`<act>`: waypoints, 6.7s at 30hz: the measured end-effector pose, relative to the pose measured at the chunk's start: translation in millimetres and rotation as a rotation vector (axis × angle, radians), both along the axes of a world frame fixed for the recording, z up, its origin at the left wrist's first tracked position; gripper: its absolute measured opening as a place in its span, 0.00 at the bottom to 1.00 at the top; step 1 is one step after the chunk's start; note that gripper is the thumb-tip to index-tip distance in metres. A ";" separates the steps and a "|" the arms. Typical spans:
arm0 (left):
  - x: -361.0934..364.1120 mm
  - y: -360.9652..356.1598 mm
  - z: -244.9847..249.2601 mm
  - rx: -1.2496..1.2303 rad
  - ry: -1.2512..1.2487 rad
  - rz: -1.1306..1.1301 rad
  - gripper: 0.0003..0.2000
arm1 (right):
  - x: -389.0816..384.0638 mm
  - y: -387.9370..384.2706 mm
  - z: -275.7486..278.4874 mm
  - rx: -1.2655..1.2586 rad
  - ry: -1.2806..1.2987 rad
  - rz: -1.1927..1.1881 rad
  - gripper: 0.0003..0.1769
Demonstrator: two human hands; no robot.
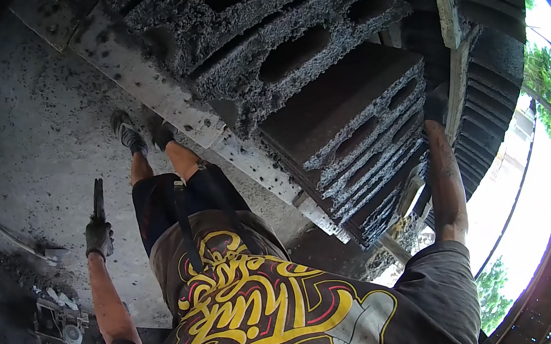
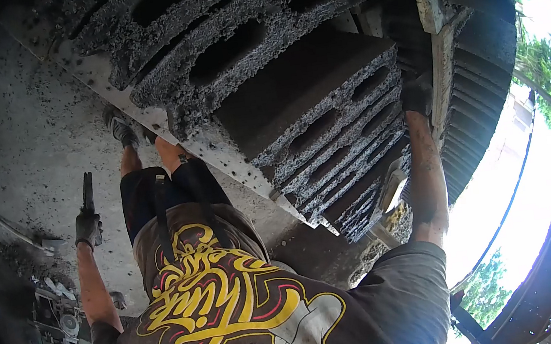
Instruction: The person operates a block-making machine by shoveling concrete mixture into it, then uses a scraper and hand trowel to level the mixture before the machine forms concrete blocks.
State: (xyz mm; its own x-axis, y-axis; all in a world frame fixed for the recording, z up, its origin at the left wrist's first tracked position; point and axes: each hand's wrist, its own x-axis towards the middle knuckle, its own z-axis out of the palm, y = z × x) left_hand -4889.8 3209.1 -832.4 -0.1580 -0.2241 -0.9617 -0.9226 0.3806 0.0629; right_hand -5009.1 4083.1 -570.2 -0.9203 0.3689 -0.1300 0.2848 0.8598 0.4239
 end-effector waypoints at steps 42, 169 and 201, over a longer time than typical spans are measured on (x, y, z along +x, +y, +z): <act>75.0 1.0 0.8 0.021 -0.003 0.221 0.16 | -196.1 -87.5 -23.1 0.042 0.195 0.401 0.36; 336.1 -49.1 -223.5 0.558 0.179 -0.746 0.14 | 429.4 -607.0 -686.3 -1.341 -0.258 -1.054 0.42; 323.7 -62.3 -230.2 0.567 0.144 -0.775 0.16 | 438.0 -702.8 -725.7 -1.152 -0.533 -0.288 0.34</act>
